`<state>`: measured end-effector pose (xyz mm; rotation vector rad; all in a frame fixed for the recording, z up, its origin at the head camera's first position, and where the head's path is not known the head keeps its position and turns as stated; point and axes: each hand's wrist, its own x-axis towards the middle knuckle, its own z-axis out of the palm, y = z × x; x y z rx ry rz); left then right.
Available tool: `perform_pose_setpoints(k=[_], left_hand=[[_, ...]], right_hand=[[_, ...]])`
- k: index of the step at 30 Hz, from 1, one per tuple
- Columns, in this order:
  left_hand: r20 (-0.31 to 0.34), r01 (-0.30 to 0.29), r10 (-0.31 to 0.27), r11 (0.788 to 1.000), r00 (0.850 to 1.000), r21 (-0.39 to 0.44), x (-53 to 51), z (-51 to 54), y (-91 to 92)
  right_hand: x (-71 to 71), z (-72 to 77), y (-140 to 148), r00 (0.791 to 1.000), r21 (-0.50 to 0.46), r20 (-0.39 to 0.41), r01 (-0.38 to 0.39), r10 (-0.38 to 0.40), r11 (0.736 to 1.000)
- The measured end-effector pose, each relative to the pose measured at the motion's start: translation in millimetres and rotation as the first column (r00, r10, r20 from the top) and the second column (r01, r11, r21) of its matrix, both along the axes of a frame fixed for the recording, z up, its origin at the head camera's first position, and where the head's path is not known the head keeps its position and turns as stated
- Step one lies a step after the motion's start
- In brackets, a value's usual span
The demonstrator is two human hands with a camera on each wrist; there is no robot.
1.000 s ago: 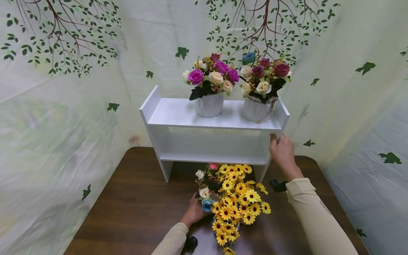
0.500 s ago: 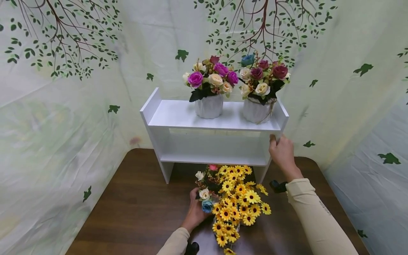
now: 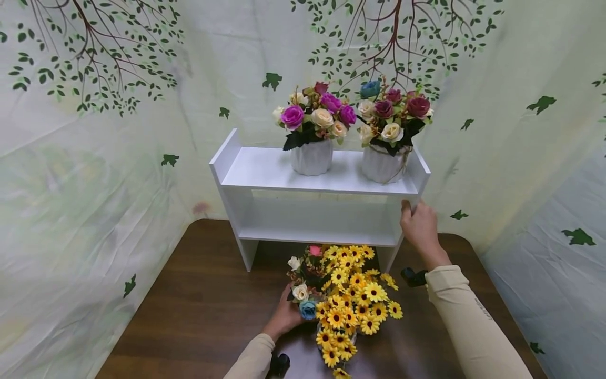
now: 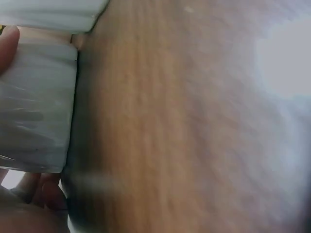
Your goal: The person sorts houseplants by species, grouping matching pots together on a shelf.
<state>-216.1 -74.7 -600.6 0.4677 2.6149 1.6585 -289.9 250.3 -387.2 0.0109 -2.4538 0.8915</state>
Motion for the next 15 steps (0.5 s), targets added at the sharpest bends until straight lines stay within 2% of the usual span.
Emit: perform_pose_setpoints(k=[3,5,7,12,15], left_hand=[[-0.015,-0.006,0.005,0.998,1.000,-0.056,1.9,3.2,-5.1],[-0.015,-0.008,0.007,0.998,1.000,-0.058,3.2,5.1,-8.5],[0.024,-0.030,0.031,0.999,0.999,-0.038,5.5,6.6,-12.2],[0.101,-0.128,0.126,0.992,0.987,0.014,10.7,7.3,-24.1],[0.071,-0.182,0.182,0.983,0.981,0.002,13.6,12.0,-35.0]], right_hand=[[-0.1,0.7,-0.4,1.000,-0.001,0.000,-0.006,0.006,1.000],[-0.2,0.8,-0.4,1.000,-0.004,-0.004,-0.006,0.006,1.000],[-0.4,0.3,-0.4,1.000,-0.003,-0.008,-0.003,0.003,1.000],[1.2,0.2,-1.0,1.000,0.000,0.006,0.008,-0.008,1.000],[1.9,1.5,-2.0,1.000,0.001,0.009,0.008,-0.008,1.000]])
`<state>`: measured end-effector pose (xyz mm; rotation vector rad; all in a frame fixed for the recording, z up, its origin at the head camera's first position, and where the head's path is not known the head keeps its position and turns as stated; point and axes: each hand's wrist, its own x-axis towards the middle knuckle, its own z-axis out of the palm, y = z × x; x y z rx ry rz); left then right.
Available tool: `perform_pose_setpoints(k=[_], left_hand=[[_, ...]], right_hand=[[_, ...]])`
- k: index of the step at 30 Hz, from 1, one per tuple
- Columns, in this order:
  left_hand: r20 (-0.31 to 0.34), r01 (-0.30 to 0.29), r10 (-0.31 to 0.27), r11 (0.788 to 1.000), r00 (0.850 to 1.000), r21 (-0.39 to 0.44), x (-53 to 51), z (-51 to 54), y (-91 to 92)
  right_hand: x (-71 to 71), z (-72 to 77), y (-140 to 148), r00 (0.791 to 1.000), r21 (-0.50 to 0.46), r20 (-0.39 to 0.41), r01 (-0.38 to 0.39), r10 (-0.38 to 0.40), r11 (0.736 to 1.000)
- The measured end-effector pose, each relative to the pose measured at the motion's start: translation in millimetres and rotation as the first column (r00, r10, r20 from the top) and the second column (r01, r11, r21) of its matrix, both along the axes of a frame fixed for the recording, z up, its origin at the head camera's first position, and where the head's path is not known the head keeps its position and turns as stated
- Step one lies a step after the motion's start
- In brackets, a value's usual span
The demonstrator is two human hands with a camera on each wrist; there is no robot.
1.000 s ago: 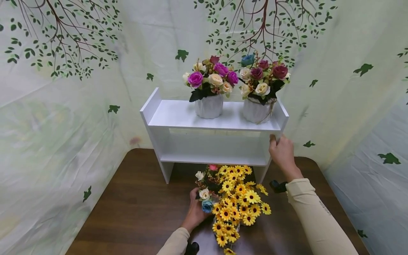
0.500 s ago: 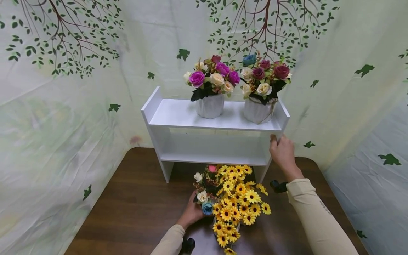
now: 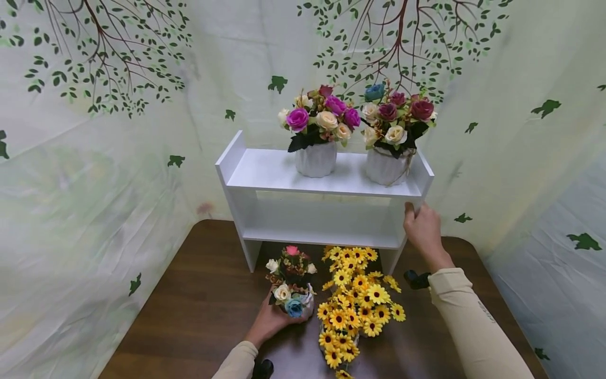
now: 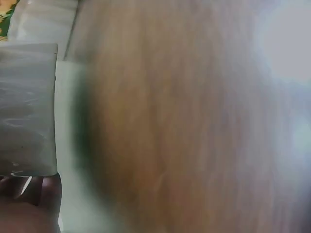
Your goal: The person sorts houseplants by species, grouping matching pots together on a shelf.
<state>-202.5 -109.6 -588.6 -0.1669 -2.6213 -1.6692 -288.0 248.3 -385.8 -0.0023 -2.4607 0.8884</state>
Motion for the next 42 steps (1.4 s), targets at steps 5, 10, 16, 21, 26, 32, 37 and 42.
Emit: perform_pose_setpoints(k=[5,10,16,21,26,32,37,42], left_hand=[[-0.059,-0.074,0.069,0.993,0.996,-0.089,5.2,23.0,-17.3],[-0.084,-0.108,0.096,0.982,0.992,-0.156,11.4,63.3,-29.8],[-0.184,-0.063,0.037,0.988,0.982,-0.142,7.2,115.7,-45.6],[-0.293,-0.014,-0.025,0.992,0.956,-0.129,3.5,155.1,-57.0],[-0.348,-0.005,-0.067,0.980,0.935,-0.201,5.6,187.7,-64.9],[-0.370,-0.006,-0.095,0.965,0.924,-0.263,4.9,229.8,-69.1],[-0.408,-0.023,-0.084,0.968,0.909,-0.250,-5.0,272.4,-70.8],[-0.429,-0.052,-0.052,0.972,0.902,-0.228,-19.9,313.1,-70.6]], right_hand=[[0.0,-0.6,0.3,1.000,0.014,-0.006,-0.007,0.008,1.000],[0.0,-1.5,1.3,1.000,0.014,0.005,-0.003,0.003,1.000],[0.5,-1.1,1.2,1.000,0.003,0.008,0.009,-0.009,1.000],[0.2,-1.0,0.3,1.000,-0.001,0.007,0.011,-0.011,1.000],[-0.5,-0.8,-0.5,1.000,0.005,-0.008,0.011,-0.011,1.000],[0.1,-0.2,-0.8,1.000,0.005,0.000,0.013,-0.013,1.000],[0.5,-0.1,-0.6,1.000,-0.003,0.009,0.017,-0.017,1.000],[-1.7,-2.5,0.5,0.999,0.013,-0.021,0.026,-0.026,1.000]])
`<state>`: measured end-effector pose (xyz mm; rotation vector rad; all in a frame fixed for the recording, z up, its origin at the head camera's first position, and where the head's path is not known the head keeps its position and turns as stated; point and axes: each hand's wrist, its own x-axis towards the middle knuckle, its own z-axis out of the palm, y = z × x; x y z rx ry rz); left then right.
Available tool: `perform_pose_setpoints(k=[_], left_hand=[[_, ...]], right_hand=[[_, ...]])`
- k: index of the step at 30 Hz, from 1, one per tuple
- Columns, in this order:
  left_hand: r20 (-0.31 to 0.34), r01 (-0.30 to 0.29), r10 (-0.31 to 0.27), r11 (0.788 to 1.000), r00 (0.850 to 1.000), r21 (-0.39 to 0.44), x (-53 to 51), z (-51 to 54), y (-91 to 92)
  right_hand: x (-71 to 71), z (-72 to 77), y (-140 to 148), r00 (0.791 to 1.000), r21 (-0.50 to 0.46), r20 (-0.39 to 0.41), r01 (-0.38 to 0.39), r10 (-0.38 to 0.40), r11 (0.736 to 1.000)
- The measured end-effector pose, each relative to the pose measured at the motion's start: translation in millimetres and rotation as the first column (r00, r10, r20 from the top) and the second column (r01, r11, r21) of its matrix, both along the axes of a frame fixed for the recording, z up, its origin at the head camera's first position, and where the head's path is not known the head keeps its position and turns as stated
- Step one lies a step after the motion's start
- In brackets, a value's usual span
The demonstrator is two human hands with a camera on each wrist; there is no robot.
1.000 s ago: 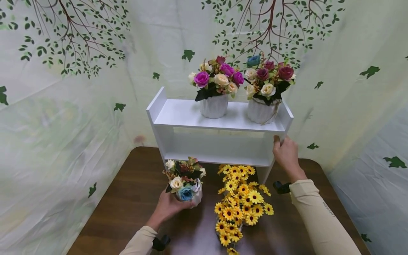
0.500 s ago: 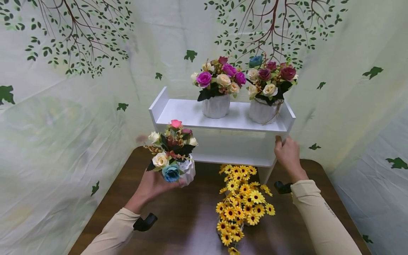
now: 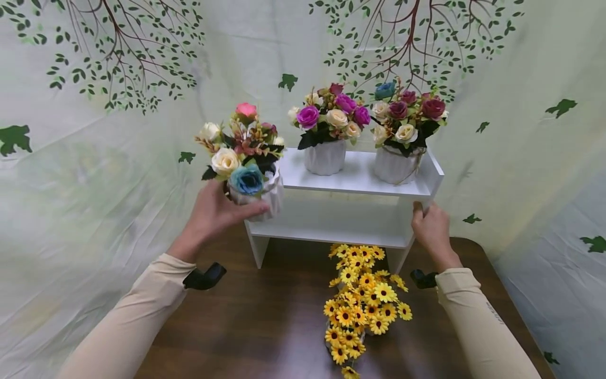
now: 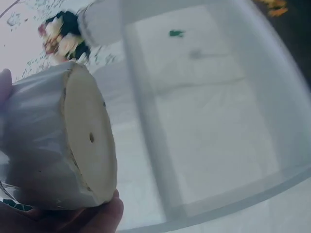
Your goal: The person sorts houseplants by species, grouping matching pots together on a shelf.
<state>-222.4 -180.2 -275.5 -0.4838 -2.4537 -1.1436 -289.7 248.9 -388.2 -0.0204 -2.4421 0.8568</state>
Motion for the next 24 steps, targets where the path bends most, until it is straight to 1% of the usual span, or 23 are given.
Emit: perform_pose_setpoints(k=[3,6,9,12,15,17,21,22,24], left_hand=[[0.039,-0.027,0.026,0.999,0.999,0.033,-9.3,20.8,1.9],[0.085,-0.067,0.063,0.996,0.994,0.050,-20.1,38.1,5.5],[0.124,-0.102,0.094,0.993,0.988,0.054,-32.6,50.4,8.1],[0.161,-0.131,0.120,0.990,0.980,0.059,-46.4,59.0,11.1],[0.196,-0.167,0.147,0.982,0.969,0.088,-58.9,62.5,14.0],[0.214,-0.185,0.155,0.975,0.964,0.124,-67.0,61.6,17.3],[0.261,-0.216,0.155,0.951,0.953,0.222,-80.4,54.5,26.7],[0.271,-0.228,0.161,0.945,0.949,0.236,-83.2,52.5,28.9],[0.294,-0.268,0.192,0.932,0.936,0.243,-88.0,49.1,32.8]], right_hand=[[-1.3,-1.3,0.1,0.999,0.014,-0.034,0.004,-0.004,1.000],[-1.0,-0.8,-0.3,0.999,0.010,-0.037,-0.001,0.001,1.000],[-0.3,0.3,-1.4,1.000,0.006,-0.028,-0.003,0.003,1.000],[0.5,2.1,-0.5,1.000,0.015,-0.030,-0.006,0.007,1.000],[0.6,3.9,0.0,0.999,0.026,-0.045,-0.015,0.016,1.000],[0.5,4.5,0.1,0.999,0.030,-0.044,-0.019,0.020,0.999],[1.0,3.8,0.4,0.999,0.025,-0.037,-0.020,0.021,0.999],[1.2,3.4,0.3,0.999,0.024,-0.033,-0.019,0.020,1.000],[0.8,2.1,0.0,0.999,0.021,-0.029,-0.016,0.016,1.000]])
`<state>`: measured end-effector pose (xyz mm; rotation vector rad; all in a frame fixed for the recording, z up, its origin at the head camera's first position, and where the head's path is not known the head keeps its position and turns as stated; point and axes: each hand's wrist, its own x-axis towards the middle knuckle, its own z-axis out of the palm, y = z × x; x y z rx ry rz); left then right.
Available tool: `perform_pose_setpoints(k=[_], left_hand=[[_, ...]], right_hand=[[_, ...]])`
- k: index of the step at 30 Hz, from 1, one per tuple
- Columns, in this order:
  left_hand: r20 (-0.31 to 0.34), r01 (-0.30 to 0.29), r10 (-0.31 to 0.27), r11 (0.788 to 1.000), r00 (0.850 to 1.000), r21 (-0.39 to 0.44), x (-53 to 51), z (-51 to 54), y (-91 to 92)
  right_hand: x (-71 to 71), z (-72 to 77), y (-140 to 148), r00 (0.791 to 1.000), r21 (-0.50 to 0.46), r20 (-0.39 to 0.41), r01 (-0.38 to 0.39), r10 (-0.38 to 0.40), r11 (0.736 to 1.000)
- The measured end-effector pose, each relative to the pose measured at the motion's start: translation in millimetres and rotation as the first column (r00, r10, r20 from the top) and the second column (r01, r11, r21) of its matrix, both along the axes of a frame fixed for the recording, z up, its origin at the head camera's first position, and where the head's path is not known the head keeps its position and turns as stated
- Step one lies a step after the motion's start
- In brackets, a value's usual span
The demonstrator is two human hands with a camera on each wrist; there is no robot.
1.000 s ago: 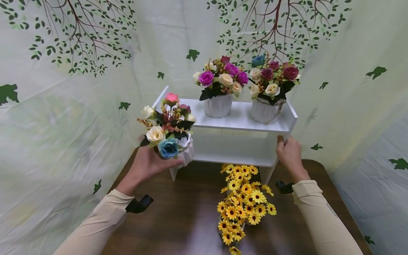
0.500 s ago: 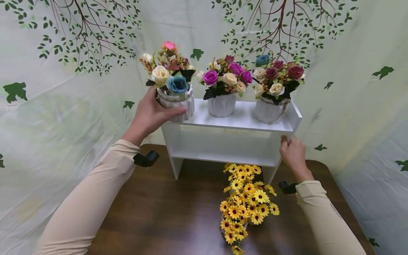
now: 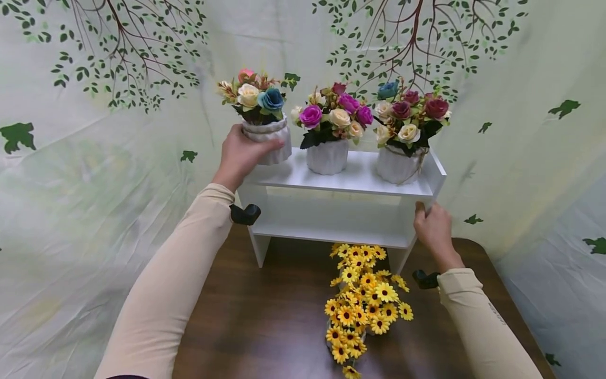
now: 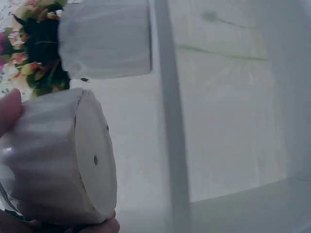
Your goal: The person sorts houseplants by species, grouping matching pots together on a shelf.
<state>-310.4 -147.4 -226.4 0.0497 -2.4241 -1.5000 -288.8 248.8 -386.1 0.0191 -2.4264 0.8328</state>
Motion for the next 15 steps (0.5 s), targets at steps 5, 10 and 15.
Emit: perform_pose_setpoints(k=[5,10,15], left_hand=[[0.034,-0.071,0.073,0.996,0.997,-0.053,-11.4,-8.0,5.7],[0.026,-0.075,0.078,0.992,0.997,-0.097,-19.8,-20.3,10.3],[-0.020,-0.083,0.082,0.991,0.996,-0.105,-27.2,-30.6,15.0]], right_hand=[[-1.3,-0.9,-0.3,1.000,-0.005,0.014,-0.004,0.004,1.000],[-1.8,-1.2,0.0,1.000,-0.004,0.001,-0.005,0.005,1.000],[-2.2,-2.2,1.8,1.000,-0.003,-0.005,0.004,-0.004,1.000]])
